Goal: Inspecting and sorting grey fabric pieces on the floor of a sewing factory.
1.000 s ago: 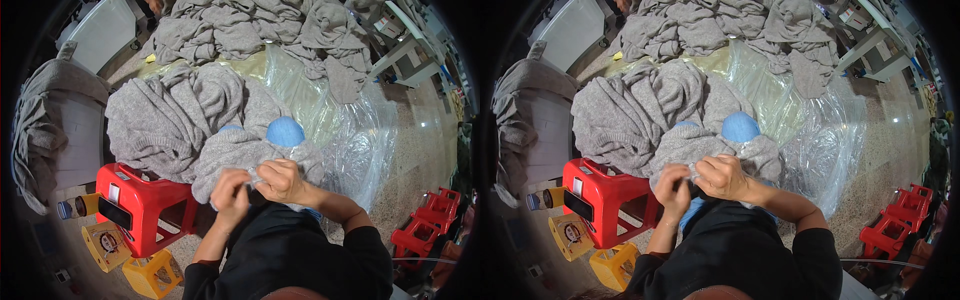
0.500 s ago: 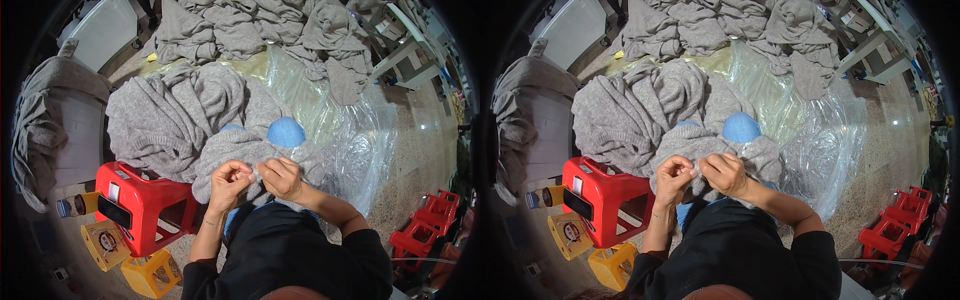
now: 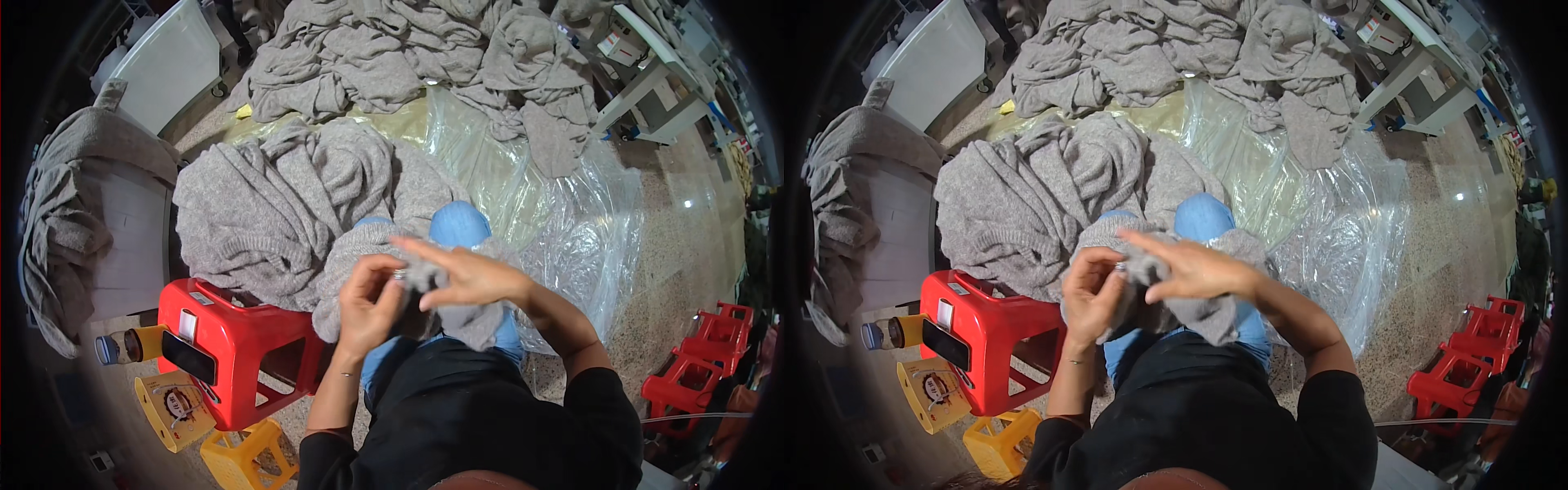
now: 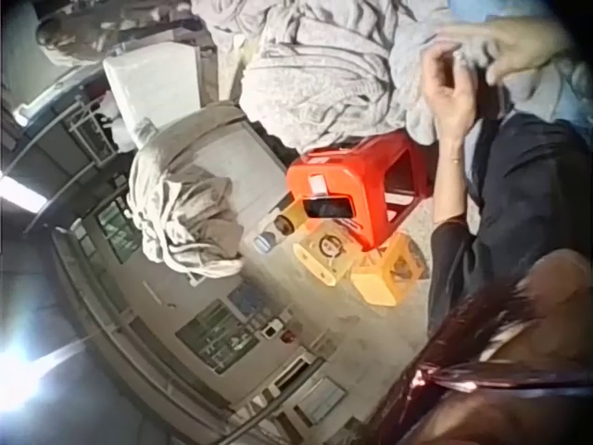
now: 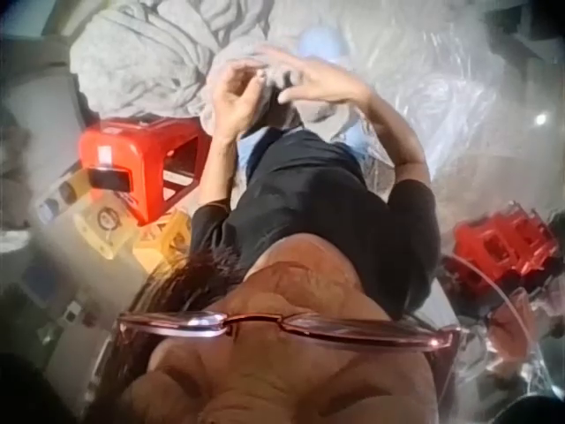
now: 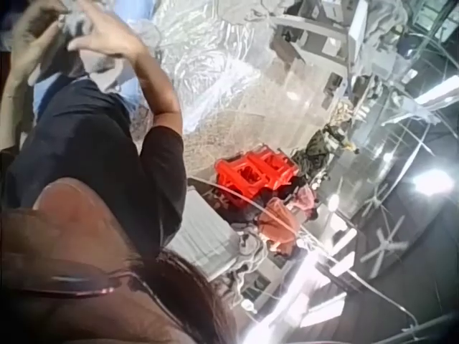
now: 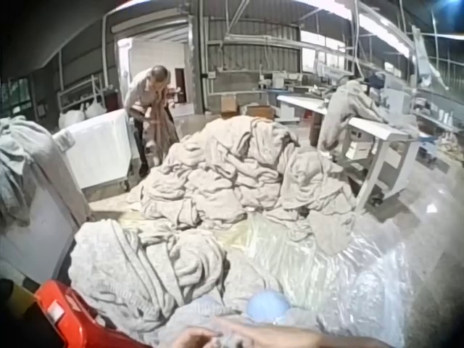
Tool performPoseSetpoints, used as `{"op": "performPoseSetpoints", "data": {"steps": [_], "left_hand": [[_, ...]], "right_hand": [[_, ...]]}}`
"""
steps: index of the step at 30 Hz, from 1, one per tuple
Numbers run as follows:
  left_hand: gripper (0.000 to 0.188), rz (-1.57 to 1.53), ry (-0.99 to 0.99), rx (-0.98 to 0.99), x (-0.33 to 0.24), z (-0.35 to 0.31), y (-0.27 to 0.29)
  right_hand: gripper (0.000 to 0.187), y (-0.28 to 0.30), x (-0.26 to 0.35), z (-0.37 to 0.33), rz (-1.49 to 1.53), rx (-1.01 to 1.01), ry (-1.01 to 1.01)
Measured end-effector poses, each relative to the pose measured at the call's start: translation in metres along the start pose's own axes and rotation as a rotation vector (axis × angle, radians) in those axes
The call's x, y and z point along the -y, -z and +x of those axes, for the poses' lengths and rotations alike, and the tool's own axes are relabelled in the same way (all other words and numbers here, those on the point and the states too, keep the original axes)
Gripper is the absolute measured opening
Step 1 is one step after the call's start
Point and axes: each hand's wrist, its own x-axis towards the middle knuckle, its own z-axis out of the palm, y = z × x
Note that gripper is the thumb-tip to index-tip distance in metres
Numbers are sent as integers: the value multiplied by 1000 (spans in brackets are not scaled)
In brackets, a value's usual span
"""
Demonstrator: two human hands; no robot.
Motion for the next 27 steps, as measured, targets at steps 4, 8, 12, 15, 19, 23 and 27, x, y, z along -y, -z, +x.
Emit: {"op": "performPoseSetpoints", "data": {"steps": [4,8,12,15,19,23,27], "left_hand": [[36,228,-92,9,-10,1,-16],[32,235,-88,-147,-8,0,4],[17,32,1,-339,13,-4,22],[13,-25,6,-318,28,-6,29],[11,-24,50,-316,47,-5,30],[10,10,130,-284,64,-13,35],[10,48,249,-341,80,-30,54]], "right_hand": [[47,43,27,-9,-4,-264,-78],[66,140,67,-132,-387,-1205,270],[70,174,97,-272,-268,-1661,380],[63,184,114,-324,-409,-1742,14],[55,213,122,-331,-506,-1627,-280],[49,267,131,-290,-529,-1425,-317],[46,317,115,-173,-545,-1220,-244]]}}
